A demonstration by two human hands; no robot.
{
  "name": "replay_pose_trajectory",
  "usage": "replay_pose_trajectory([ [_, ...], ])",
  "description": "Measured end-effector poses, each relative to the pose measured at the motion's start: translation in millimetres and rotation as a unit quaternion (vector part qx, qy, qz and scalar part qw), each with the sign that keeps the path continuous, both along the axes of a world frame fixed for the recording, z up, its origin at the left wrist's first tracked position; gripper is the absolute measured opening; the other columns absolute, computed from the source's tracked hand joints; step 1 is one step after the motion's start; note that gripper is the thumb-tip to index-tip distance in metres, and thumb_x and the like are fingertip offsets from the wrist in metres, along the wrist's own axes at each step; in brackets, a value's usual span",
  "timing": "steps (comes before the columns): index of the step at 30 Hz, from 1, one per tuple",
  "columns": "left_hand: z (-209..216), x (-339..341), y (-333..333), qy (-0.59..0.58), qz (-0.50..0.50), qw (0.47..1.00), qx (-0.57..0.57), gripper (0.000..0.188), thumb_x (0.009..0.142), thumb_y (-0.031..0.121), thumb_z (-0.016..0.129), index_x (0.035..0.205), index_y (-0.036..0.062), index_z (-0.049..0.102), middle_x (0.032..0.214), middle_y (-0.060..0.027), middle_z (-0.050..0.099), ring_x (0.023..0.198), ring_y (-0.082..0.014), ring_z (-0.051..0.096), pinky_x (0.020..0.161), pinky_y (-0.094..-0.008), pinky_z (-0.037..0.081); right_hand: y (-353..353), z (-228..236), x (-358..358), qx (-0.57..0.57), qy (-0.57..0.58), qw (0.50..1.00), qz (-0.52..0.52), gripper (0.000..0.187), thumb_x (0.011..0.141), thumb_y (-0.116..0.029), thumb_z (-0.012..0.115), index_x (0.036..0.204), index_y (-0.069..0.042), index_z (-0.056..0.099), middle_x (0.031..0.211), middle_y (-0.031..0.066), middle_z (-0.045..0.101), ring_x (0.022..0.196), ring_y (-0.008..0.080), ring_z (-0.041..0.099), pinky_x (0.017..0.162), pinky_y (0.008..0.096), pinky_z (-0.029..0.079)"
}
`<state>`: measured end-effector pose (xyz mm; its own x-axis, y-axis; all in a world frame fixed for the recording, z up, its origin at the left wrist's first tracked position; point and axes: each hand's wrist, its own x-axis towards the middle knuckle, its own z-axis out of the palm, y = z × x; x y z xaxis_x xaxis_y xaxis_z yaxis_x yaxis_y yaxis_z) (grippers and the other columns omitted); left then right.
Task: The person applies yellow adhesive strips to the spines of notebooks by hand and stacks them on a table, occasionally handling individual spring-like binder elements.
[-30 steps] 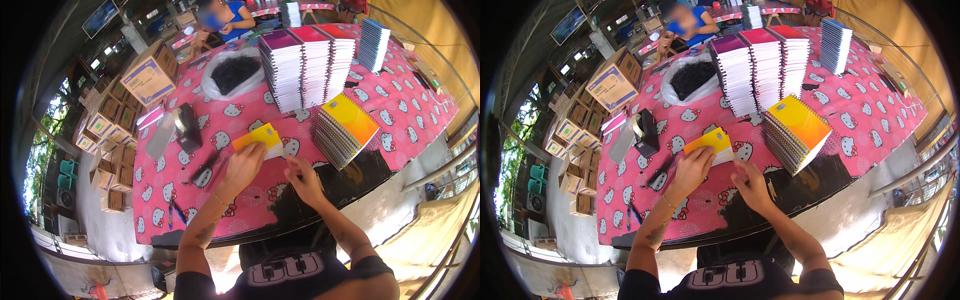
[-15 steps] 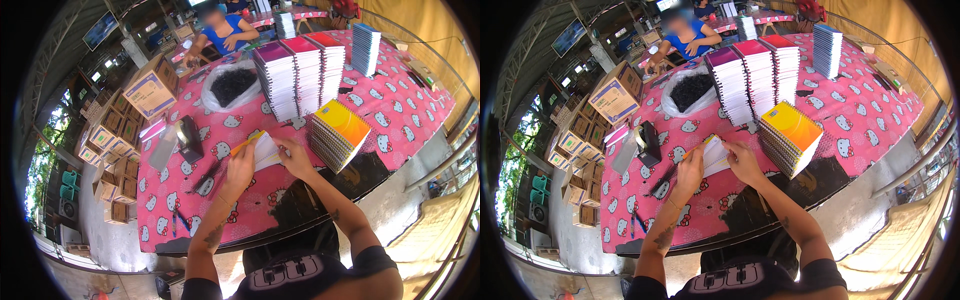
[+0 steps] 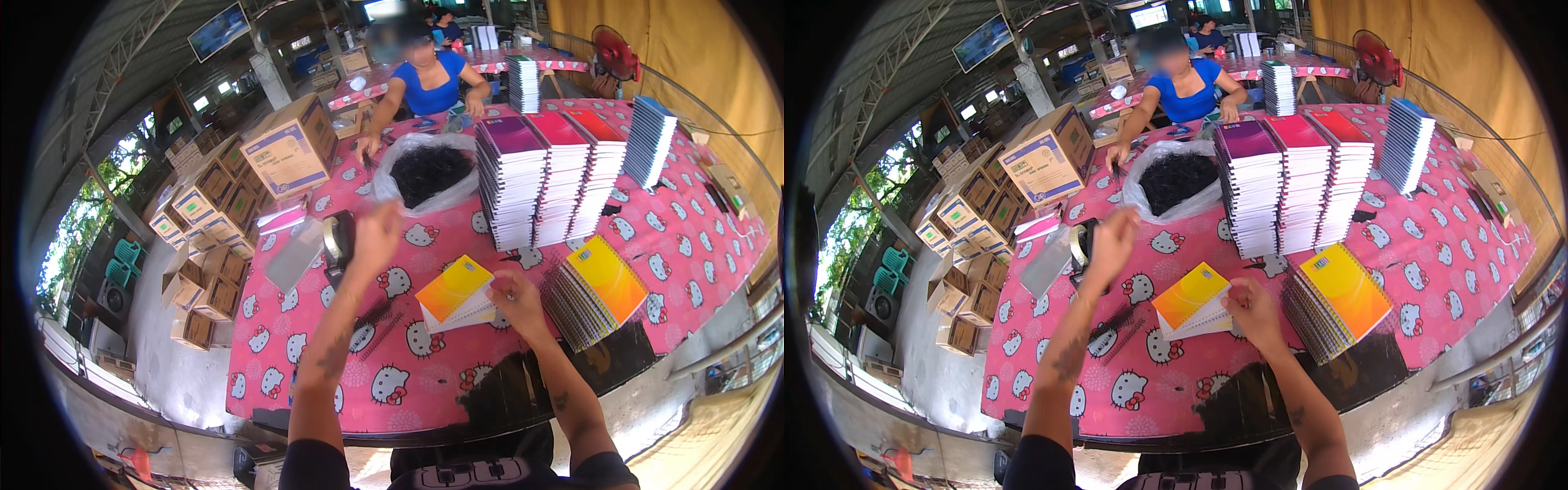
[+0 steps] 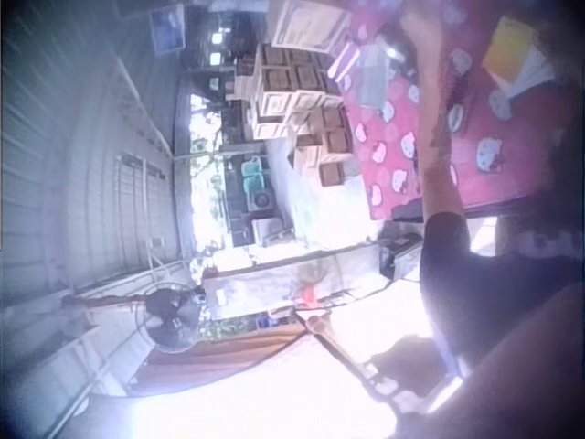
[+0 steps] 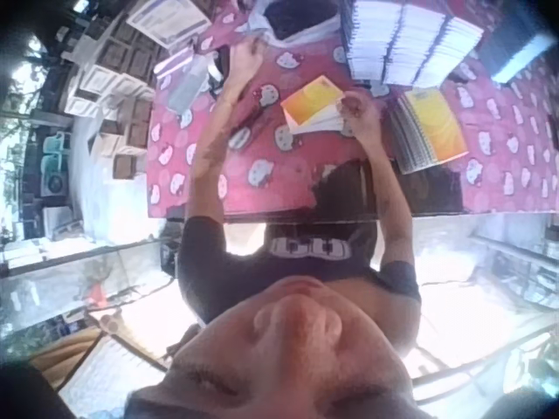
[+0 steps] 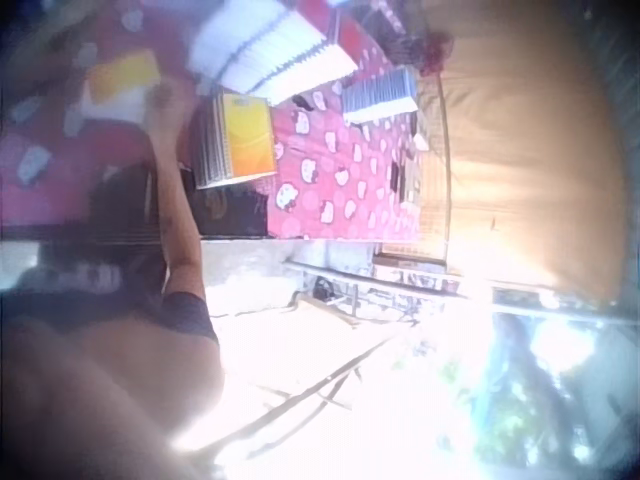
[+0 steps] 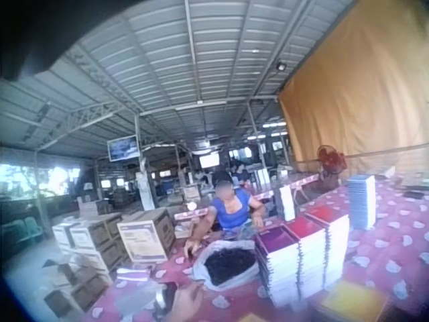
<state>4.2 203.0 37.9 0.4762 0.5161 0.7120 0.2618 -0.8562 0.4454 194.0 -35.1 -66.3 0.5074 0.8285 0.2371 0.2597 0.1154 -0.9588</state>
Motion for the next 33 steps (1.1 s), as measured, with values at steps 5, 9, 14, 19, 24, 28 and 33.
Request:
replay_pose_trajectory([
  [5, -12.6, -27.4, 190.3, 0.067, 0.256, 0.964, -0.006, 0.029, 0.091, 0.004, 0.056, 0.118, 0.0033, 0.065, 0.102, -0.0248, 0.07, 0.092, -0.0422, 0.069, 0.08, -0.0484, 0.056, 3.2, 14.9, -5.1, -0.029, 0.008, 0.999, 0.01, 0.039, 0.09, -0.013, 0.071, 0.125, 0.002, 0.062, 0.08, 0.0125, 0.071, 0.073, 0.0136, 0.067, 0.069, 0.0296, 0.049],
  [9, -25.7, -17.7, 229.0, 0.204, 0.32, 0.925, 0.019, 0.048, 0.088, 0.006, 0.06, 0.135, 0.0101, 0.054, 0.134, -0.0258, 0.056, 0.116, -0.0426, 0.06, 0.09, -0.0491, 0.053, -1.8, 22.0, -1.1, -0.064, -0.058, 0.996, -0.012, 0.036, 0.091, -0.012, 0.07, 0.124, 0.001, 0.065, 0.079, 0.0134, 0.071, 0.073, 0.0144, 0.067, 0.074, 0.0308, 0.051],
  [14, -23.1, 27.6, 220.6, 0.241, 0.18, 0.904, 0.304, 0.057, 0.084, 0.012, 0.07, 0.137, 0.0143, 0.051, 0.14, -0.0162, 0.046, 0.132, -0.0374, 0.043, 0.114, -0.0541, 0.032, -4.1, 26.2, 0.7, -0.08, -0.024, 0.996, -0.02, 0.032, 0.09, -0.009, 0.069, 0.121, 0.001, 0.067, 0.081, 0.0104, 0.071, 0.079, 0.0121, 0.066, 0.077, 0.0296, 0.051],
  [19, -32.4, 23.1, 259.9, 0.278, 0.135, 0.912, 0.268, 0.015, 0.092, 0.013, 0.059, 0.104, 0.0043, 0.056, 0.104, -0.0163, 0.059, 0.109, -0.035, 0.055, 0.1, -0.0468, 0.044, -3.7, 26.0, -4.0, -0.073, -0.046, 0.996, -0.009, 0.034, 0.092, -0.013, 0.069, 0.124, 0.0, 0.066, 0.077, 0.0116, 0.069, 0.073, 0.0132, 0.065, 0.069, 0.0319, 0.051],
  [24, -16.9, 43.8, 249.0, 0.072, 0.16, 0.954, 0.243, 0.014, 0.096, 0.007, 0.056, 0.107, -0.0015, 0.054, 0.101, -0.0222, 0.059, 0.104, -0.0417, 0.056, 0.084, -0.0484, 0.048, -4.0, 27.2, -4.0, -0.091, -0.028, 0.995, -0.008, 0.035, 0.094, -0.013, 0.068, 0.127, 0.0, 0.064, 0.081, 0.0115, 0.07, 0.073, 0.0121, 0.065, 0.064, 0.0301, 0.049],
  [28, 19.5, 44.5, 234.7, -0.099, 0.163, 0.975, 0.115, 0.017, 0.101, 0.008, 0.055, 0.109, -0.0059, 0.051, 0.097, -0.0229, 0.064, 0.082, -0.0417, 0.064, 0.073, -0.0426, 0.055, -1.7, 16.5, -6.3, -0.043, -0.037, 0.998, -0.009, 0.034, 0.094, -0.012, 0.067, 0.126, 0.001, 0.064, 0.082, 0.0106, 0.07, 0.074, 0.0123, 0.065, 0.065, 0.0297, 0.049],
  [33, 53.9, 22.3, 180.2, -0.23, -0.047, 0.877, -0.418, 0.018, 0.104, 0.008, 0.051, 0.117, -0.005, 0.053, 0.104, -0.0121, 0.059, 0.093, -0.0246, 0.067, 0.071, -0.0354, 0.065, -0.1, 5.0, -5.0, -0.014, -0.004, 1.0, -0.004, 0.034, 0.095, -0.012, 0.066, 0.126, 0.002, 0.064, 0.084, 0.0101, 0.071, 0.075, 0.0124, 0.065, 0.067, 0.0306, 0.05],
])
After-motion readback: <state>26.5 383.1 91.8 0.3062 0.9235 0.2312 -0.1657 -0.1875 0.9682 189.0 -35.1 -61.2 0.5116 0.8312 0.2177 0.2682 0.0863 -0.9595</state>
